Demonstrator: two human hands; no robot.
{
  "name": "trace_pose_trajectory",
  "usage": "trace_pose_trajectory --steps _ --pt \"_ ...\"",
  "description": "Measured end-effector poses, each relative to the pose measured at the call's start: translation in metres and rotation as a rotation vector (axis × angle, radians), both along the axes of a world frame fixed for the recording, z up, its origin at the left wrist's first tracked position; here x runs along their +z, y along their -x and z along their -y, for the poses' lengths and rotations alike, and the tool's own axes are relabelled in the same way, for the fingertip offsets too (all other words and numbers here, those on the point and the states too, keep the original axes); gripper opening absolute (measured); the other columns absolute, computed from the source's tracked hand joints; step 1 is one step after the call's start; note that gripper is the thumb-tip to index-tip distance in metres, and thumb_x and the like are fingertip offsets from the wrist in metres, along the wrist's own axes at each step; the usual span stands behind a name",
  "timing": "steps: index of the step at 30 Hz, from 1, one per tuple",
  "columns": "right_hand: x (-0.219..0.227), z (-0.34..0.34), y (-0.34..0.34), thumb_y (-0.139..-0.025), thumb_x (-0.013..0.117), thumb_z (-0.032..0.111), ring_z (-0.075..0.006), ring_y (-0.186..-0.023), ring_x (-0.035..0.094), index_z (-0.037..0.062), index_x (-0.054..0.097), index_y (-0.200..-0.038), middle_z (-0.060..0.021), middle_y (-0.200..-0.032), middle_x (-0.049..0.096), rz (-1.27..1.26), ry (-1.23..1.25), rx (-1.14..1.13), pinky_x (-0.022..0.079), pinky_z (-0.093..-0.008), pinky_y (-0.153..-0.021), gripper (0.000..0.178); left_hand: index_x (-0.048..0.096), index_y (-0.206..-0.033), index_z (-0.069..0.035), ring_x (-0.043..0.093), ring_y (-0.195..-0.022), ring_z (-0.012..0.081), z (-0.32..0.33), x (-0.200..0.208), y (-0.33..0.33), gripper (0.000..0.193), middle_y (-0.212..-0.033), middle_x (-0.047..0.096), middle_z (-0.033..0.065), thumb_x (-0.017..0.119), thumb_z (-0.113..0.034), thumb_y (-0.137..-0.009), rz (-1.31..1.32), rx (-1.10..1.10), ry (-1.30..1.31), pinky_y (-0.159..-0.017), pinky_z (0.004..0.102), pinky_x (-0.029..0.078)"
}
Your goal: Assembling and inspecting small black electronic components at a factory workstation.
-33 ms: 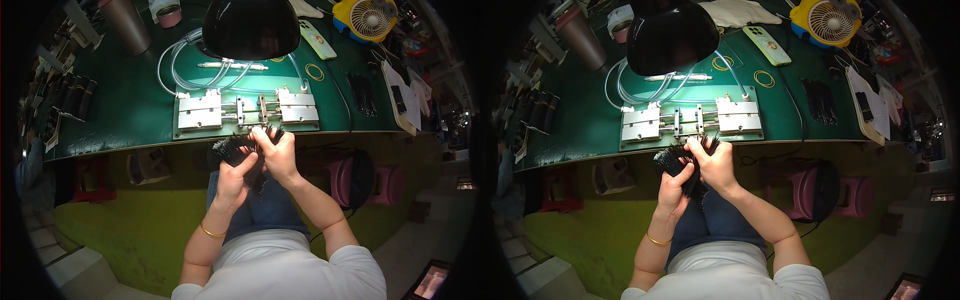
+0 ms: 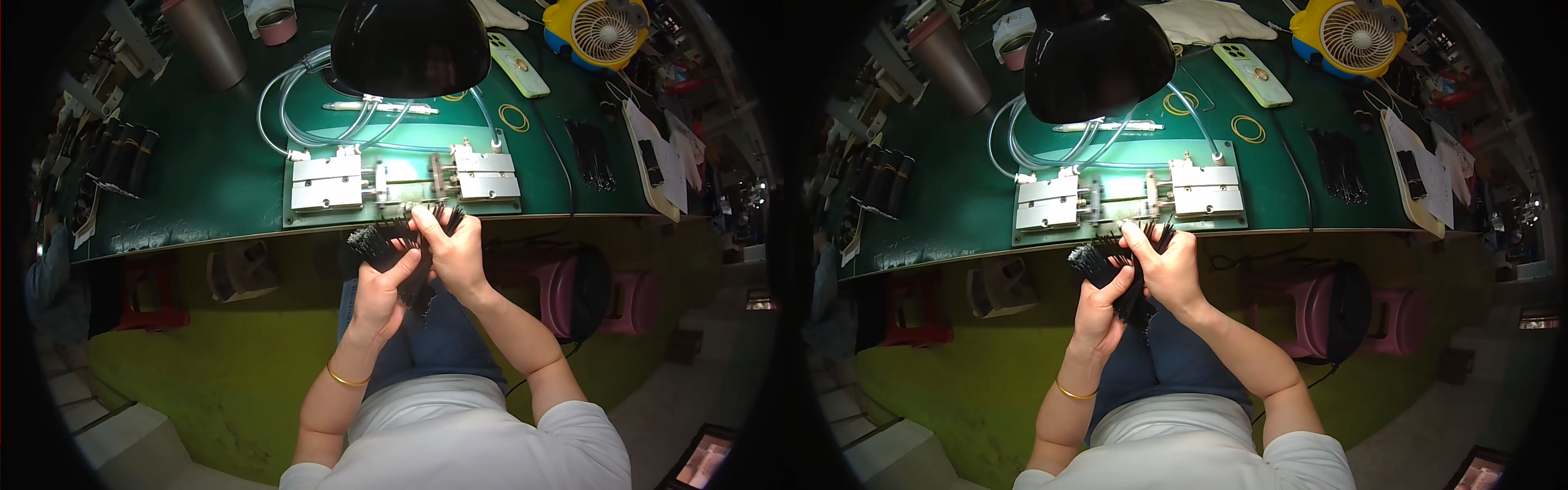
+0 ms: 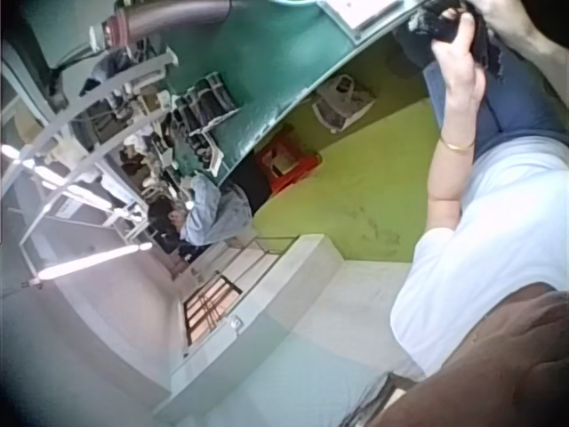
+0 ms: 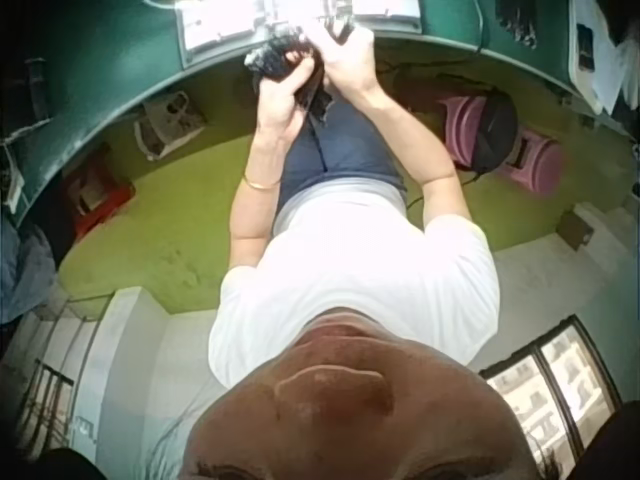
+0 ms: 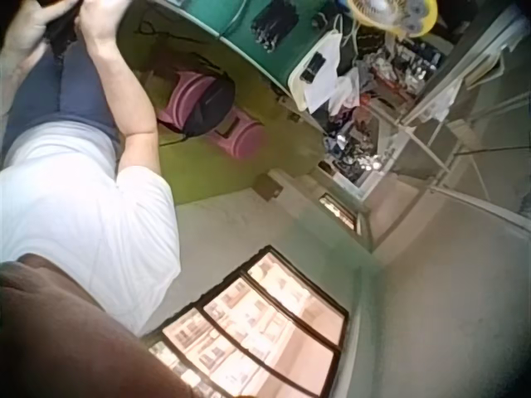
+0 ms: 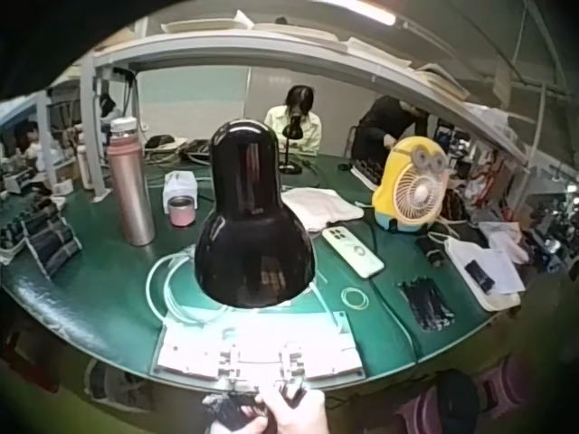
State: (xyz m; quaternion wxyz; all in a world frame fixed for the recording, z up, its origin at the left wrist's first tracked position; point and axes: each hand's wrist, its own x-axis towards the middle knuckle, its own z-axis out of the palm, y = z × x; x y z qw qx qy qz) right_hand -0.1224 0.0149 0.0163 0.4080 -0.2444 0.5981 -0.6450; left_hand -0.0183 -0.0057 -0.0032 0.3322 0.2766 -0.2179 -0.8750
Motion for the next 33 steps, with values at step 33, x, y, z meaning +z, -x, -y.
trace_pose_trajectory --steps 33 --pt "0.003 0.0 0.002 -0.082 0.057 0.016 -0.004 -0.037 0.045 -0.0004 0.06 -0.069 -0.0039 -0.055 0.058 -0.028 -0.004 0.047 0.03 -0.018 -0.029 0.021 0.056 -0.084 0.001 0.056 -0.066 0.0153 0.001 0.003 0.001 0.007 -0.076 0.058 0.008 0.058 -0.005 -0.079 -0.009 -0.001 -0.015 -0.059 0.0255 0.047"
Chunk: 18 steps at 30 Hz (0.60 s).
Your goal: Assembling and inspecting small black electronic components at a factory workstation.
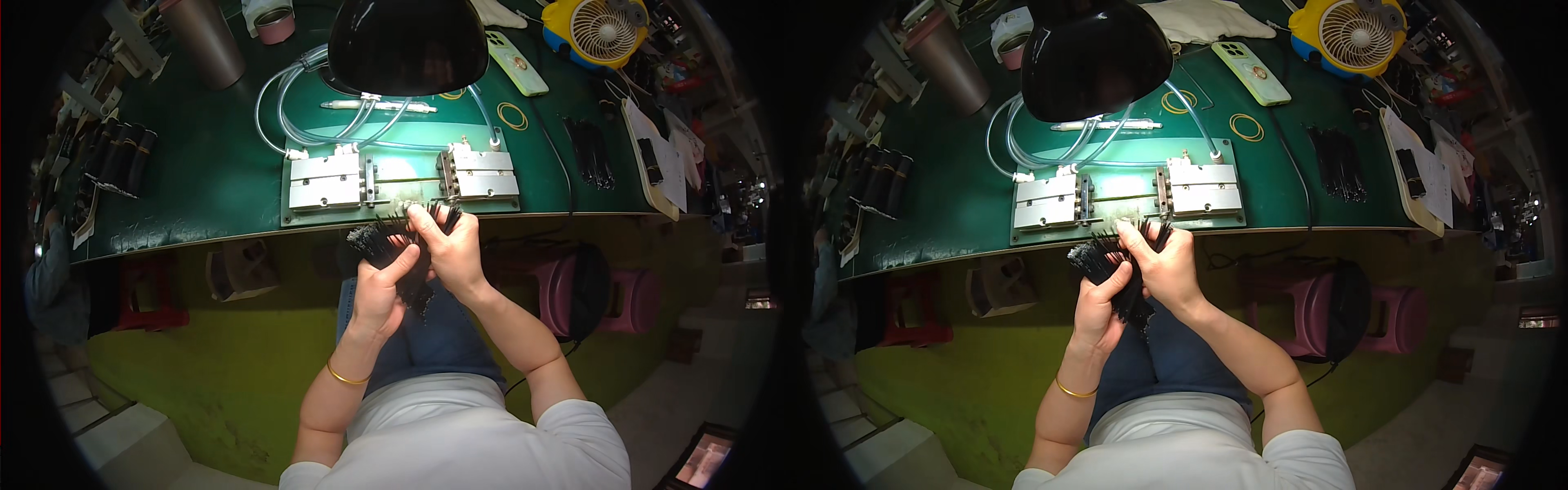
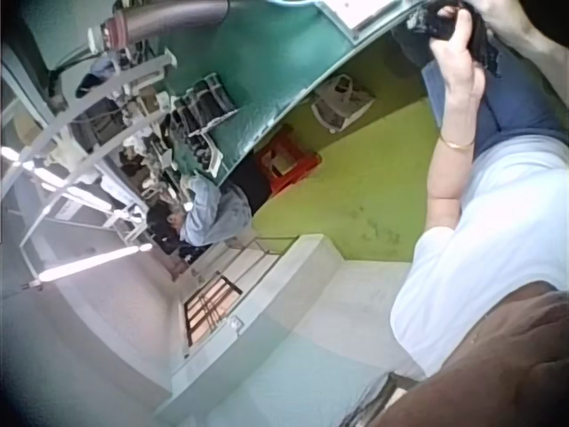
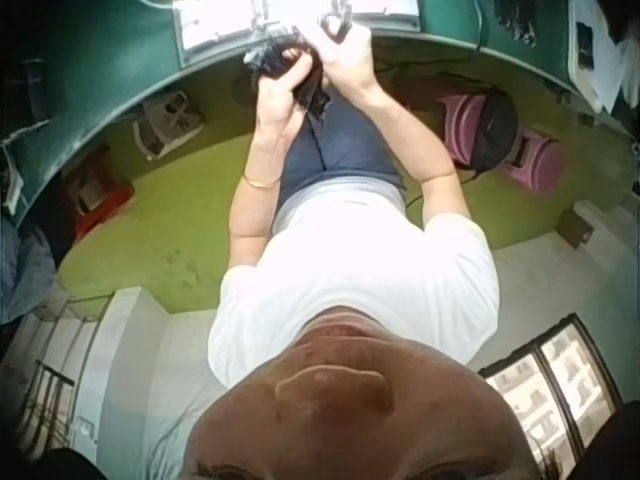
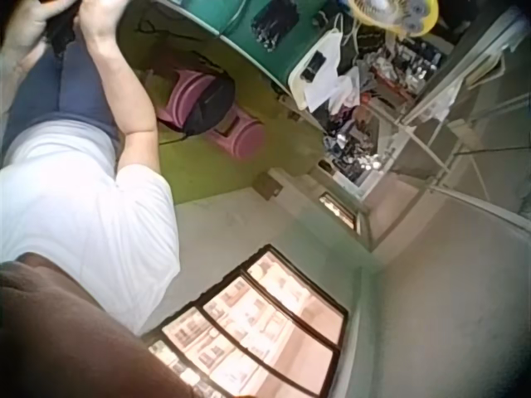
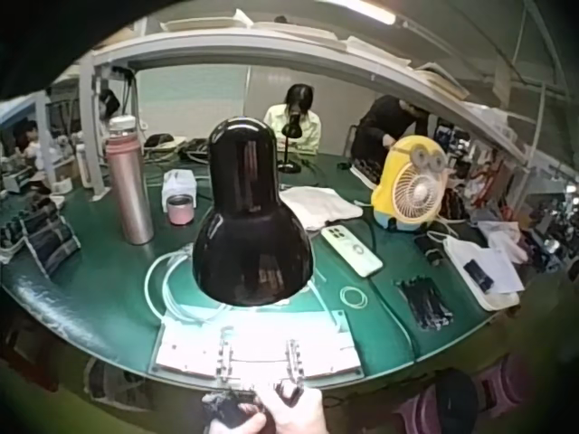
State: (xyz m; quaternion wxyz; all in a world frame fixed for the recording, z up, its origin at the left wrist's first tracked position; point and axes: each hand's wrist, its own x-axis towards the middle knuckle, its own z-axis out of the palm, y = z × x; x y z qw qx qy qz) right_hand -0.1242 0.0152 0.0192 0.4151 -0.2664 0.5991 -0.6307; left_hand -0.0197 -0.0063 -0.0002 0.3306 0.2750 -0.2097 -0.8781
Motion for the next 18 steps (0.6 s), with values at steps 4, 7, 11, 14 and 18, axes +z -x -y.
trace_pose_trajectory --steps 4,7,11,14,18 --pt "-0.0012 -0.0008 -0.0015 -0.082 0.057 0.015 -0.0042 -0.036 0.044 -0.0004 0.061 -0.069 -0.004 -0.056 0.058 -0.054 0.049 0.055 0.031 -0.0197 -0.028 0.021 0.056 -0.084 0.0 0.056 -0.064 0.0146 -0.0005 -0.0027 -0.0013 0.007 -0.076 0.058 0.0075 0.058 -0.005 -0.079 0.034 0.002 -0.002 -0.057 0.025 0.047" --pt "-0.0023 -0.0015 -0.0036 -0.082 0.056 0.015 -0.0048 -0.037 0.046 -0.0006 0.062 -0.071 -0.0052 -0.057 0.059 -0.077 0.096 0.022 0.032 -0.0197 -0.028 0.02 0.056 -0.085 0.0 0.056 -0.063 0.0142 -0.0012 -0.0042 -0.0027 0.008 -0.076 0.059 0.0073 0.059 -0.005 -0.079 0.045 -0.004 0.031 -0.057 0.0248 0.047" --pt "0.0022 -0.0008 -0.0037 -0.082 0.056 0.016 -0.0054 -0.038 0.048 -0.0011 0.063 -0.073 -0.0065 -0.058 0.061 -0.01 0.02 0.019 0.032 -0.0197 -0.028 0.021 0.056 -0.086 0.0 0.056 -0.062 0.0144 -0.0018 -0.0047 -0.0016 0.009 -0.076 0.059 0.0073 0.059 -0.005 -0.079 0.063 0.014 0.029 -0.057 0.0249 0.048" --pt "0.0026 0.0003 -0.0027 -0.083 0.055 0.014 -0.0079 -0.046 0.055 -0.0019 0.062 -0.073 -0.0043 -0.056 0.058 -0.007 -0.018 0.02 0.034 -0.019 -0.03 0.02 0.055 -0.086 0.0 0.057 -0.062 0.0146 -0.0019 -0.0058 -0.0013 0.01 -0.075 0.059 0.0075 0.06 -0.005 -0.079 0.044 0.015 0.028 -0.057 0.0249 0.047" --pt "0.0016 0.001 -0.0015 -0.083 0.055 0.014 -0.0096 -0.05 0.059 -0.0026 0.061 -0.072 -0.0037 -0.055 0.057 -0.014 -0.023 0.021 0.035 -0.0186 -0.031 0.02 0.055 -0.087 0.0 0.057 -0.062 0.015 -0.0013 -0.0079 -0.0013 0.01 -0.075 0.059 0.0077 0.06 -0.004 -0.078 0.026 -0.006 0.027 -0.058 0.025 0.047"
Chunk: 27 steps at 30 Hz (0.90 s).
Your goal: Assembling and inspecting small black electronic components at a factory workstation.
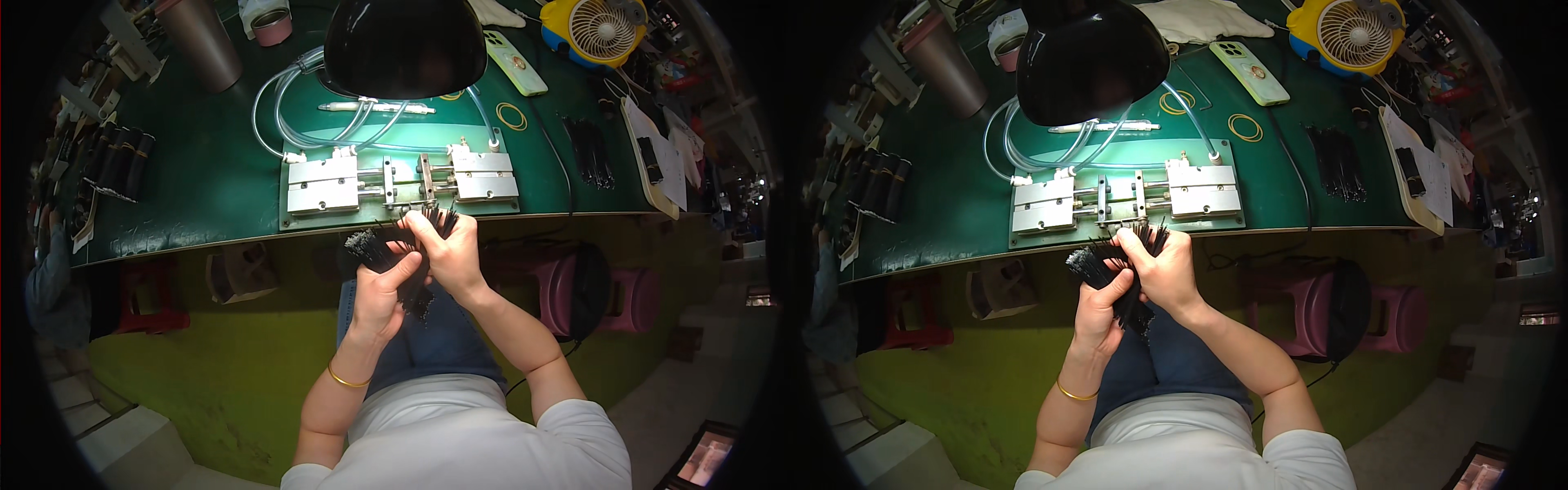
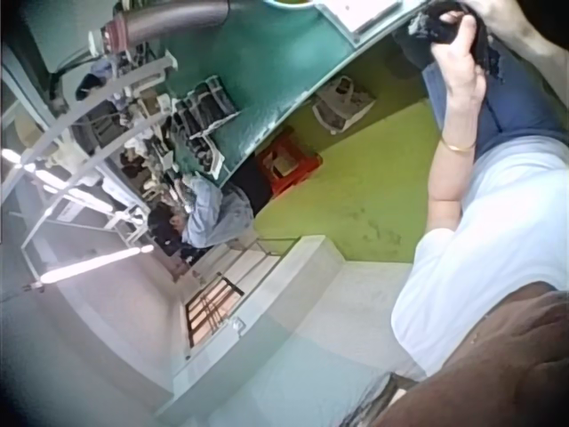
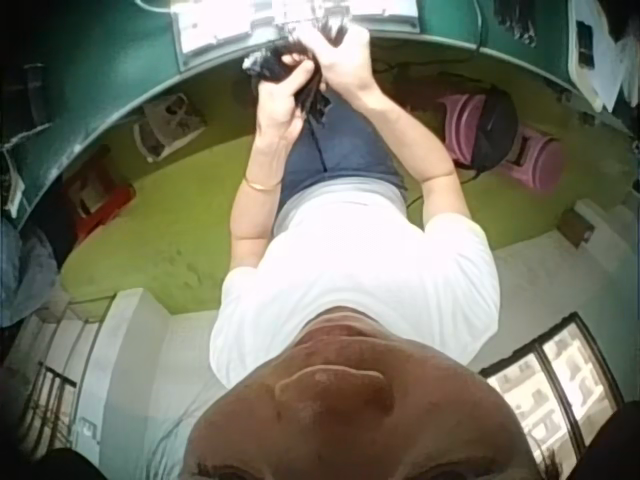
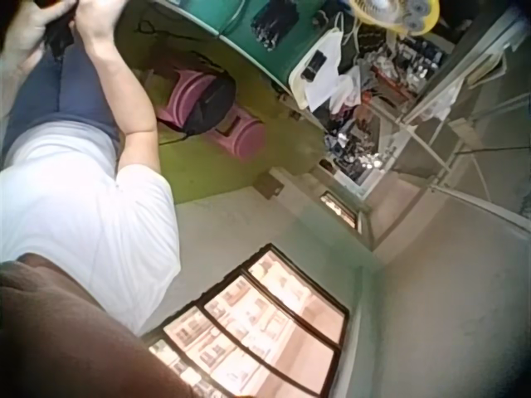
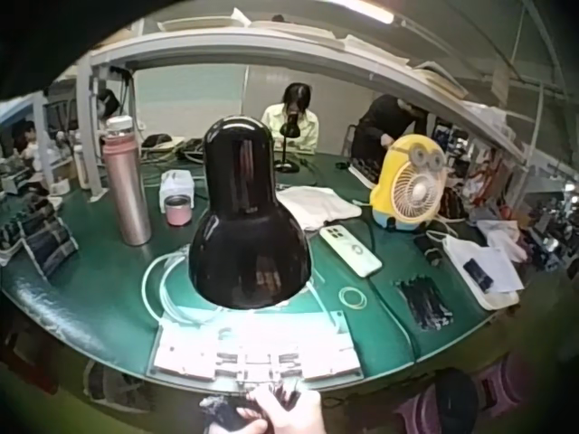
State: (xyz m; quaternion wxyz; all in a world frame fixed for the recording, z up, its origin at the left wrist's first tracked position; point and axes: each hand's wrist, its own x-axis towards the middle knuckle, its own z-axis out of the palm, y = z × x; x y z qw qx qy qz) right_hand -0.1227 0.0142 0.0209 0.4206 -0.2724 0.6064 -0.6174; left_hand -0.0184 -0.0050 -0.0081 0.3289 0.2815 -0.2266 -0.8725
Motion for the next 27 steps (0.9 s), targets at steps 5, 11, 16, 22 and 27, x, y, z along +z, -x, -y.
trace_pose_trajectory --steps 5,11,16,22,27 --pt "-0.0024 0.0019 -0.001 -0.081 0.056 0.016 -0.0053 -0.036 0.046 -0.0011 0.063 -0.071 -0.0057 -0.055 0.059 -0.011 0.036 -0.04 0.031 -0.0199 -0.028 0.021 0.055 -0.087 0.001 0.056 -0.063 0.0151 0.0012 -0.0011 0.0003 0.01 -0.075 0.059 0.0079 0.059 -0.004 -0.079 -0.003 -0.011 0.006 -0.059 0.025 0.047" --pt "-0.003 0.0006 0.002 -0.081 0.057 0.016 -0.0047 -0.036 0.045 -0.0004 0.061 -0.068 -0.0034 -0.053 0.057 0.002 0.023 -0.022 0.031 -0.0198 -0.028 0.022 0.055 -0.086 0.001 0.056 -0.064 0.0145 0.0028 0.0019 0.0011 0.009 -0.076 0.058 0.0073 0.059 -0.004 -0.079 -0.023 -0.027 -0.008 -0.059 0.0255 0.047" --pt "-0.0063 -0.0015 0.0012 -0.081 0.057 0.016 -0.0044 -0.037 0.045 -0.0002 0.061 -0.067 -0.0027 -0.053 0.057 -0.001 0.039 -0.008 0.032 -0.0198 -0.029 0.022 0.056 -0.085 0.0 0.055 -0.065 0.014 0.0038 0.0012 0.0015 0.009 -0.077 0.058 0.0064 0.059 -0.004 -0.078 -0.002 -0.049 -0.039 -0.059 0.0259 0.047" --pt "-0.0011 -0.0022 -0.0024 -0.081 0.057 0.016 -0.0048 -0.039 0.047 -0.0006 0.063 -0.07 -0.0036 -0.055 0.058 -0.018 0.059 -0.017 0.033 -0.0198 -0.029 0.021 0.056 -0.085 0.0 0.055 -0.064 0.0137 0.0017 -0.0014 -0.001 0.009 -0.077 0.058 0.0061 0.059 -0.004 -0.078 -0.001 -0.04 -0.017 -0.059 0.0257 0.047" --pt "0.0007 -0.0006 -0.0006 -0.081 0.056 0.017 -0.0055 -0.041 0.05 -0.0007 0.063 -0.071 -0.0051 -0.057 0.06 -0.005 0.016 -0.01 0.033 -0.0197 -0.029 0.021 0.056 -0.086 -0.001 0.055 -0.064 0.0136 0.0009 -0.0033 0.0001 0.01 -0.077 0.058 0.006 0.06 -0.004 -0.078 0.002 -0.016 -0.009 -0.059 0.0255 0.047"
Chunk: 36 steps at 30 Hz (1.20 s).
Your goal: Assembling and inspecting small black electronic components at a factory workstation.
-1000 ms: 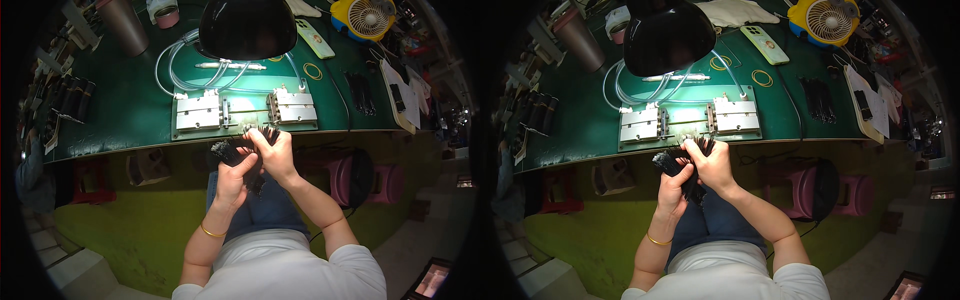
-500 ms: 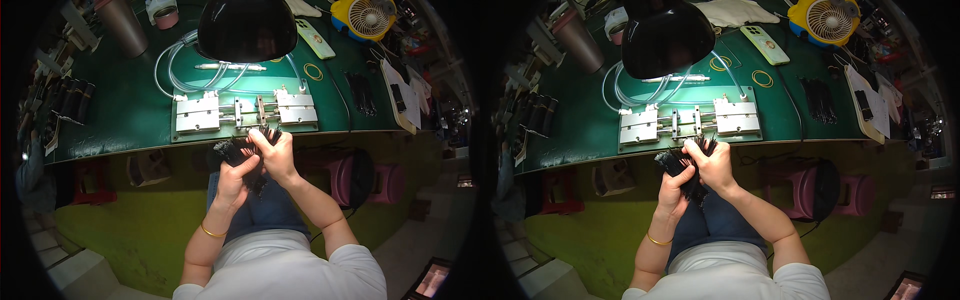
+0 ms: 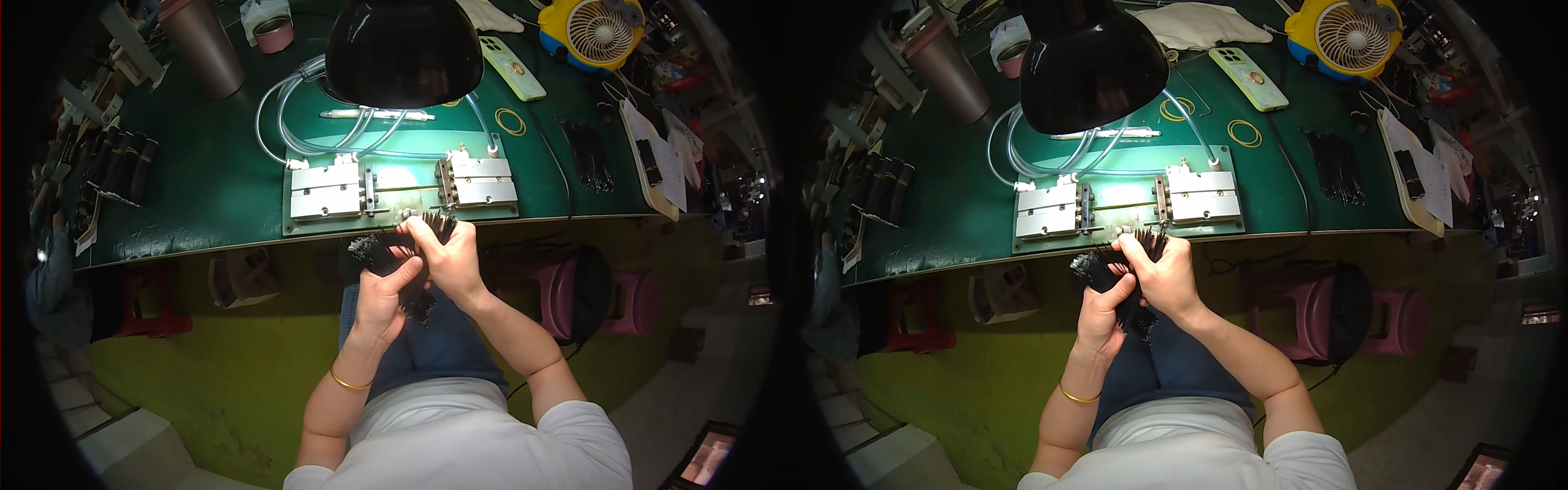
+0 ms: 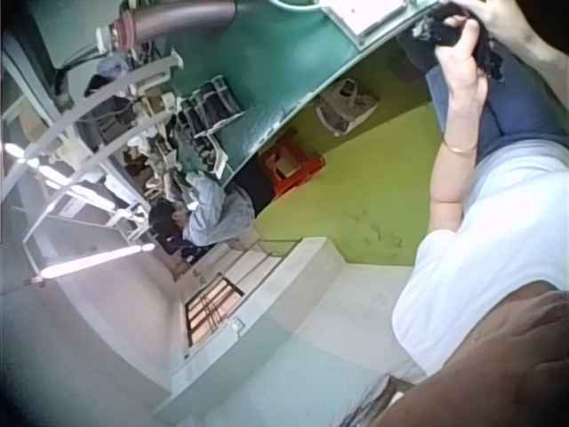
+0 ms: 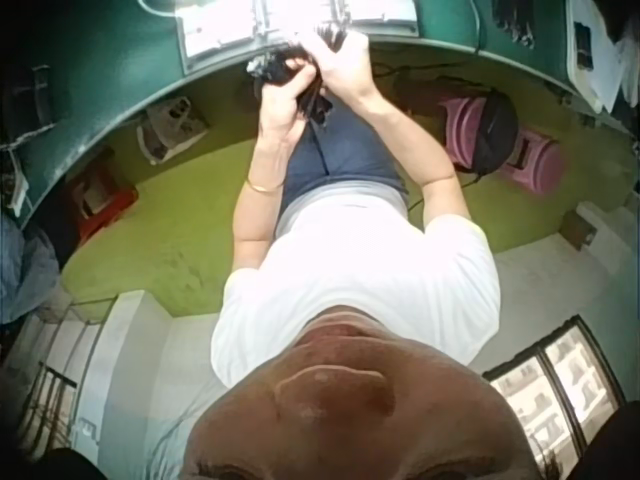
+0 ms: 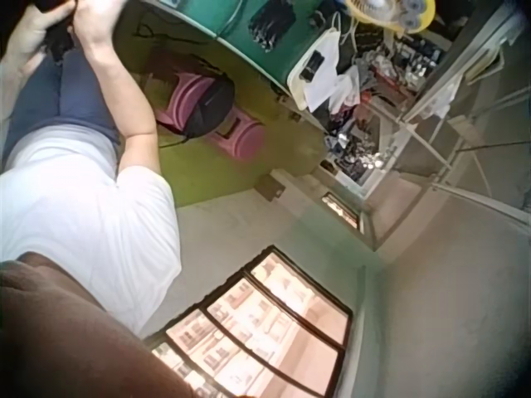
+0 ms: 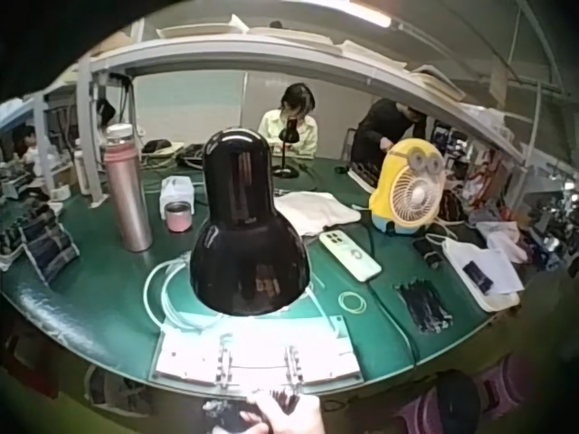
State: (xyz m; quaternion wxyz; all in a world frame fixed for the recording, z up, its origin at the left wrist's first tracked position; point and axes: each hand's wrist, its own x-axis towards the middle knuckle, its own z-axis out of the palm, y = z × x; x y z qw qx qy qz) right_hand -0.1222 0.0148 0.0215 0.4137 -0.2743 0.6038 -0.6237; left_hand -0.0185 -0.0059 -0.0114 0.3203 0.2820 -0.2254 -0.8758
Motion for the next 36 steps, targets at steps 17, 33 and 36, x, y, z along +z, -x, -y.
trace_pose_trajectory --steps 17,33,36 --pt "0.0 -0.002 0.0 -0.081 0.057 0.015 -0.0041 -0.037 0.044 -0.0002 0.062 -0.067 -0.0025 -0.053 0.056 -0.01 0.044 0.01 0.031 -0.0197 -0.029 0.021 0.056 -0.085 -0.002 0.055 -0.065 0.013 0.0 0.003 0.001 0.009 -0.076 0.057 0.0049 0.06 -0.005 -0.078 -0.016 -0.017 -0.02 -0.06 0.0253 0.046" --pt "-0.003 -0.002 0.002 -0.082 0.055 0.016 -0.0101 -0.054 0.061 -0.0017 0.062 -0.077 -0.0041 -0.056 0.058 -0.039 -0.04 -0.002 0.036 -0.0189 -0.033 0.019 0.054 -0.082 -0.001 0.055 -0.064 0.013 0.0 -0.002 0.004 0.007 -0.076 0.057 0.0056 0.06 -0.003 -0.078 -0.014 0.021 0.039 -0.059 0.0255 0.047" --pt "0.001 -0.001 0.004 -0.082 0.056 0.015 -0.0096 -0.052 0.06 -0.002 0.062 -0.076 -0.0036 -0.055 0.057 -0.04 -0.038 0.0 0.036 -0.0191 -0.032 0.02 0.054 -0.082 -0.001 0.055 -0.064 0.013 0.001 0.0 0.005 0.008 -0.076 0.057 0.0058 0.06 -0.004 -0.078 -0.01 0.029 0.044 -0.059 0.0254 0.047"
